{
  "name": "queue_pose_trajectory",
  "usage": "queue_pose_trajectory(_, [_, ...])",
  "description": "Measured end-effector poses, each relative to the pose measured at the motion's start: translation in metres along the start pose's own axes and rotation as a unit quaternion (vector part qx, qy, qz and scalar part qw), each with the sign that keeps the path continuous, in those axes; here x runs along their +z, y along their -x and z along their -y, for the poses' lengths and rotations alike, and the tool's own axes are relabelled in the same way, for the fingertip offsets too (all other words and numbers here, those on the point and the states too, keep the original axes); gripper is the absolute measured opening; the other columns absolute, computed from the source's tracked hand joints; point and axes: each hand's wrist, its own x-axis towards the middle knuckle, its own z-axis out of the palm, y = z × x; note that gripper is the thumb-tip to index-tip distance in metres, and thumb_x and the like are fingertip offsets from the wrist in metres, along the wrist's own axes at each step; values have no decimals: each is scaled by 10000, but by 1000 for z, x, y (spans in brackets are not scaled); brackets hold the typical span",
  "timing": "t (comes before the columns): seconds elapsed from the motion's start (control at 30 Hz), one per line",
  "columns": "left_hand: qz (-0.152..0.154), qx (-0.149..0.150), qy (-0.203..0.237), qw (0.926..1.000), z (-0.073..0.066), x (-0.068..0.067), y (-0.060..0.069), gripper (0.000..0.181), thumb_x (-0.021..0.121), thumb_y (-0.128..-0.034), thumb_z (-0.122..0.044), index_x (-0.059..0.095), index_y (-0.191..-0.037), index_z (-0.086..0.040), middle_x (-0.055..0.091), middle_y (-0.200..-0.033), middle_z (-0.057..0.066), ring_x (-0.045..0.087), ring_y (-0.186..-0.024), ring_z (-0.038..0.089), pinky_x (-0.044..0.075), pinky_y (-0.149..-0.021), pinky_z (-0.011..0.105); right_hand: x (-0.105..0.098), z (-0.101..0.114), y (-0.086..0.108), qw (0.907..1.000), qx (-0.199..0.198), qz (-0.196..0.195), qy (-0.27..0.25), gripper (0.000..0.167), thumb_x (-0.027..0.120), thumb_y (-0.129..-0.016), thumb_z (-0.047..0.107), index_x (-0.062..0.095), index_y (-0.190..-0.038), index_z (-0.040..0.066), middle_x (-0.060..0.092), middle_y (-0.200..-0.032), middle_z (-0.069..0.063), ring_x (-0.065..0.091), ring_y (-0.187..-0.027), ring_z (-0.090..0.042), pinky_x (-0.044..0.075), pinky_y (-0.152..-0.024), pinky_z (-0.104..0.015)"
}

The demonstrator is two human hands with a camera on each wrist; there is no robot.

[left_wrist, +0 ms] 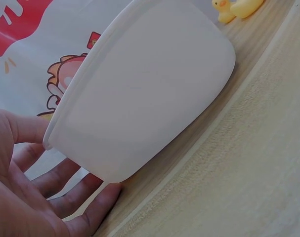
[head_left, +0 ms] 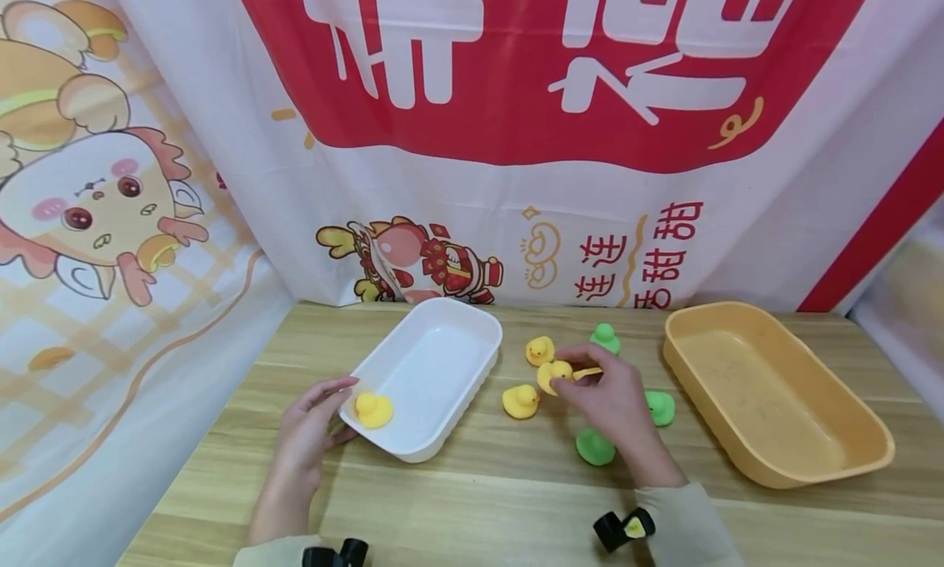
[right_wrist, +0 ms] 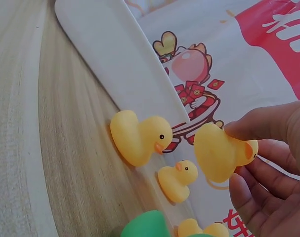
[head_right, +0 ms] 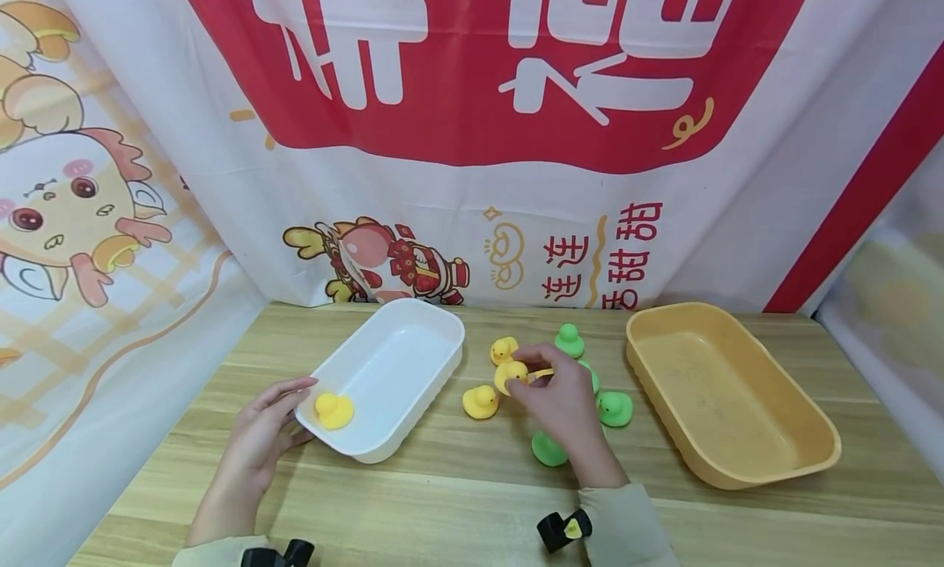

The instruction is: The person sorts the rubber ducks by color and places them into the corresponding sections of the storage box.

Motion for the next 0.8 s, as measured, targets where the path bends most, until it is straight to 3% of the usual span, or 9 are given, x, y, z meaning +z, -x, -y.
queue_pose_trajectory(0.37, [-170,38,29,9998,2,2,-1,342,615,-1105,-312,683,-1411,-177,519,-1587,24,608,-1184,76,608,-869,308,-1,-1,-1,9998,92,85,-148,326,851,-937,214,759,-1246,170,736,-1251,-72,661,-1159,-232,562,-878,-205])
queue_pose_trajectory(0.8, [-142,47,-8,9999,2,2,-2,345,607,-1108,-311,674,-1418,-176,504,-1602,27,581,-1224,103,608,-875,306,-2,1,-1,9996,188,106,-154,342,850,-941,242,751,-1261,172,724,-1267,-66,640,-1172,-227,555,-891,-227])
